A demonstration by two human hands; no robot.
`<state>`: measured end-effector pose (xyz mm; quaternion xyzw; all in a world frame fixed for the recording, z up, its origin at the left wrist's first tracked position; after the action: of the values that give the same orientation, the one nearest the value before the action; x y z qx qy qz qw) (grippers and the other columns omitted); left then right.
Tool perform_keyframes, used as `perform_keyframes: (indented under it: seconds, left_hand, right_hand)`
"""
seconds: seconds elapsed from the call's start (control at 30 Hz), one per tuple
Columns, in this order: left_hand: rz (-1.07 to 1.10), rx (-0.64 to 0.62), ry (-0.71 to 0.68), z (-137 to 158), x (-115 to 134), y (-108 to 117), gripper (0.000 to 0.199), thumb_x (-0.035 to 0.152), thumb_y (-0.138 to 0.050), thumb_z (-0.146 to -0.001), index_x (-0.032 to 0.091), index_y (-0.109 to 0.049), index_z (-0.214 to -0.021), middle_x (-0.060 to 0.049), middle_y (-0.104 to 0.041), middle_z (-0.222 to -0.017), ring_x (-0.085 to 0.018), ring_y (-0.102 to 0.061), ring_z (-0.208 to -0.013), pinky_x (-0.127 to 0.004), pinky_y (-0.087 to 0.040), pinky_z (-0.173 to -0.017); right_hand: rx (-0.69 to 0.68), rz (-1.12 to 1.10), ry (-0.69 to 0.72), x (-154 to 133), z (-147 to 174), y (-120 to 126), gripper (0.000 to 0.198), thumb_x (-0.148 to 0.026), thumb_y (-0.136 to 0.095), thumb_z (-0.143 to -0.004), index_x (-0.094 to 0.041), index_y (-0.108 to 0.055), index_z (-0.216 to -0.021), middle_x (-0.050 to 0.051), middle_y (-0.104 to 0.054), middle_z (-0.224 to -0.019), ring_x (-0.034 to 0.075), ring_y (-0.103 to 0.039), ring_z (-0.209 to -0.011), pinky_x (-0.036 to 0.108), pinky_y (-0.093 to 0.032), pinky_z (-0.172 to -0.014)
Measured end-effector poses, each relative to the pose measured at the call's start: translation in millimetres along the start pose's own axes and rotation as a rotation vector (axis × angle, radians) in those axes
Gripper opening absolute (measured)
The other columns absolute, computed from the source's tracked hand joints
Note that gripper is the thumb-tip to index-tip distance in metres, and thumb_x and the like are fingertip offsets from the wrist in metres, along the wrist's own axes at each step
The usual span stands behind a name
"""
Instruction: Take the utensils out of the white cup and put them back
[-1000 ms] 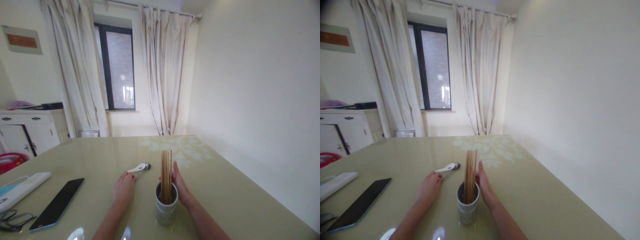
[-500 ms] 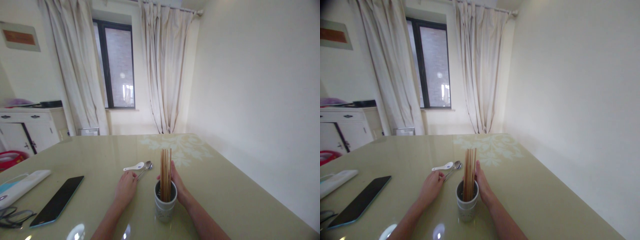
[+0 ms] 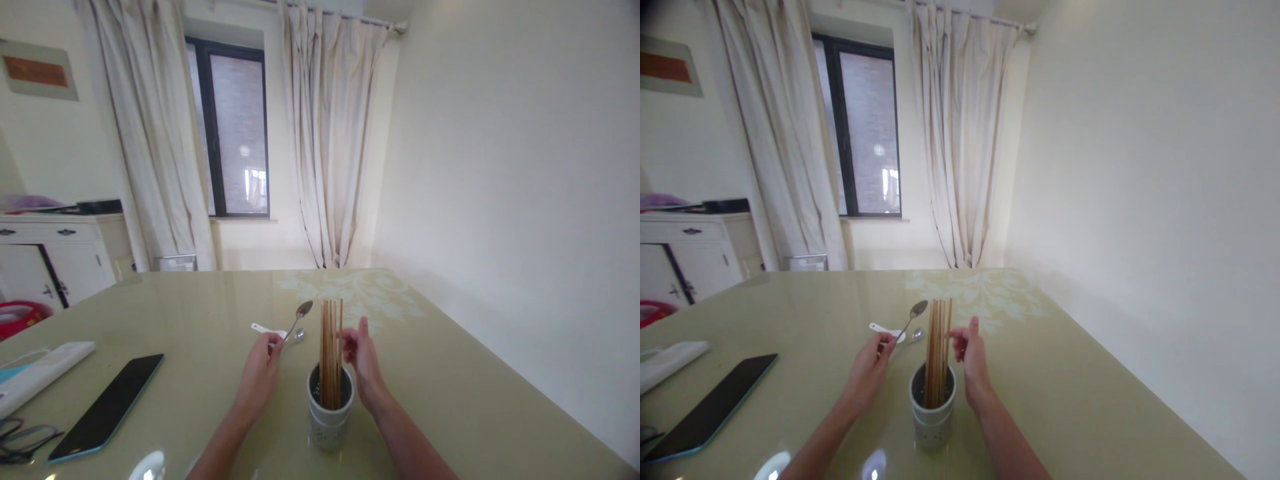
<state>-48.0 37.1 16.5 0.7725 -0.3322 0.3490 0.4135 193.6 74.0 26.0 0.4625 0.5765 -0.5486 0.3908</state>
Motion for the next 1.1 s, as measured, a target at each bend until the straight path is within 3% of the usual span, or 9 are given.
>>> perform_keyframes:
  seconds: [0.07, 0.13, 0.27, 0.4, 0.47, 0.57, 0.67, 0.87, 1.1]
  left_hand:
    - [0.057, 0.082, -0.072, 5.5, 18.6, 5.2, 0.034, 0.053, -0.05, -0.101, 0.022, -0.064, -0.096, 0.0, -0.067, -0.075, -0.02, -0.061, -0.066, -0.03, -0.049, -0.064]
    - [0.062, 0.158, -0.22, 14.9, 41.6, 11.4, 0.027, 0.047, -0.054, -0.102, 0.022, -0.066, -0.098, 0.0, -0.07, -0.081, -0.018, -0.063, -0.072, -0.029, -0.052, -0.069]
    - [0.07, 0.184, -0.64, 43.0, 82.4, 15.8, 0.008, 0.023, -0.062, -0.103, 0.024, -0.07, -0.103, -0.001, -0.075, -0.09, -0.016, -0.068, -0.082, -0.026, -0.054, -0.078]
    - [0.08, 0.095, -0.772, 57.4, 93.7, 10.3, 0.017, 0.014, -0.061, -0.102, 0.025, -0.07, -0.111, -0.001, -0.077, -0.095, -0.016, -0.07, -0.088, -0.024, -0.056, -0.083]
    - [0.062, 0.116, -0.708, 52.0, 88.7, 10.8, 0.017, 0.019, -0.056, -0.104, 0.025, -0.069, -0.113, -0.003, -0.077, -0.098, -0.017, -0.071, -0.092, -0.026, -0.057, -0.084]
    - [-0.044, 0.181, -0.437, 30.2, 65.0, 14.7, 0.021, 0.03, -0.049, -0.107, 0.023, -0.068, -0.111, -0.005, -0.076, -0.099, -0.02, -0.071, -0.091, -0.031, -0.057, -0.082]
    - [-0.256, 0.071, -0.212, 10.4, 30.7, 12.3, 0.022, 0.031, -0.048, -0.104, 0.022, -0.067, -0.1, -0.007, -0.074, -0.094, -0.024, -0.07, -0.086, -0.036, -0.057, -0.081]
    - [-0.679, -0.156, -0.07, 7.4, -15.9, -0.2, 0.015, 0.021, -0.052, -0.097, 0.02, -0.066, -0.102, -0.011, -0.073, -0.106, -0.028, -0.069, -0.104, -0.039, -0.051, -0.095]
    - [-0.688, -0.278, 0.05, 7.4, -18.6, -6.8, 0.019, 0.022, -0.047, -0.102, 0.02, -0.064, -0.093, -0.012, -0.073, -0.107, -0.027, -0.069, -0.105, -0.036, -0.049, -0.094]
  right_hand:
    - [0.209, 0.069, 0.237, -23.1, 4.5, 13.5, 0.079, -0.091, -0.045, -0.088, -0.017, -0.071, -0.075, -0.004, -0.045, -0.059, 0.013, -0.04, -0.051, 0.026, -0.032, -0.047]
    - [0.289, 0.158, 0.473, -46.7, 17.0, 19.4, 0.064, -0.078, -0.05, -0.097, -0.019, -0.072, -0.084, -0.003, -0.047, -0.064, 0.015, -0.044, -0.057, 0.027, -0.034, -0.051]
    - [0.119, 0.299, 0.821, -72.7, 48.5, 8.9, 0.033, -0.05, -0.058, -0.105, -0.022, -0.073, -0.115, 0.001, -0.061, -0.083, 0.018, -0.057, -0.072, 0.029, -0.047, -0.063]
    - [0.001, 0.277, 0.85, -70.8, 60.9, -2.2, 0.018, -0.033, -0.06, -0.106, -0.023, -0.075, -0.105, 0.001, -0.066, -0.083, 0.015, -0.06, -0.065, 0.025, -0.049, -0.058]
    - [0.067, 0.209, 0.804, -71.5, 57.6, 0.5, 0.018, -0.034, -0.063, -0.105, -0.022, -0.074, -0.097, 0.0, -0.066, -0.078, 0.013, -0.058, -0.058, 0.022, -0.046, -0.052]
    - [0.237, 0.092, 0.75, -79.5, 48.6, 12.8, 0.023, -0.042, -0.068, -0.102, -0.021, -0.071, -0.094, -0.001, -0.066, -0.072, 0.012, -0.058, -0.055, 0.02, -0.044, -0.046]
    - [0.285, 0.08, 0.743, -88.2, 42.6, 21.7, 0.033, -0.049, -0.064, -0.103, -0.02, -0.068, -0.089, -0.002, -0.061, -0.064, 0.011, -0.055, -0.052, 0.019, -0.042, -0.045]
    - [-0.059, 0.336, 0.703, -82.7, 43.2, 6.1, 0.038, -0.047, -0.054, -0.108, -0.021, -0.065, -0.082, -0.001, -0.062, -0.066, 0.013, -0.057, -0.054, 0.022, -0.045, -0.049]
    - [-0.23, 0.532, 0.689, -69.2, 46.0, -7.8, 0.028, -0.04, -0.051, -0.109, -0.022, -0.064, -0.092, -0.001, -0.064, -0.07, 0.015, -0.06, -0.059, 0.024, -0.047, -0.057]
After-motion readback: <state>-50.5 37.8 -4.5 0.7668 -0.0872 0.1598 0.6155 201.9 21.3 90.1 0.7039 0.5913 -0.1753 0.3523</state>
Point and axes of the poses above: each hand's wrist, its own z-axis away from the middle knuckle, its own y-axis out of the back of the hand, x = y × z, the point moved 4 cm from there along -z, towards the middle knuckle
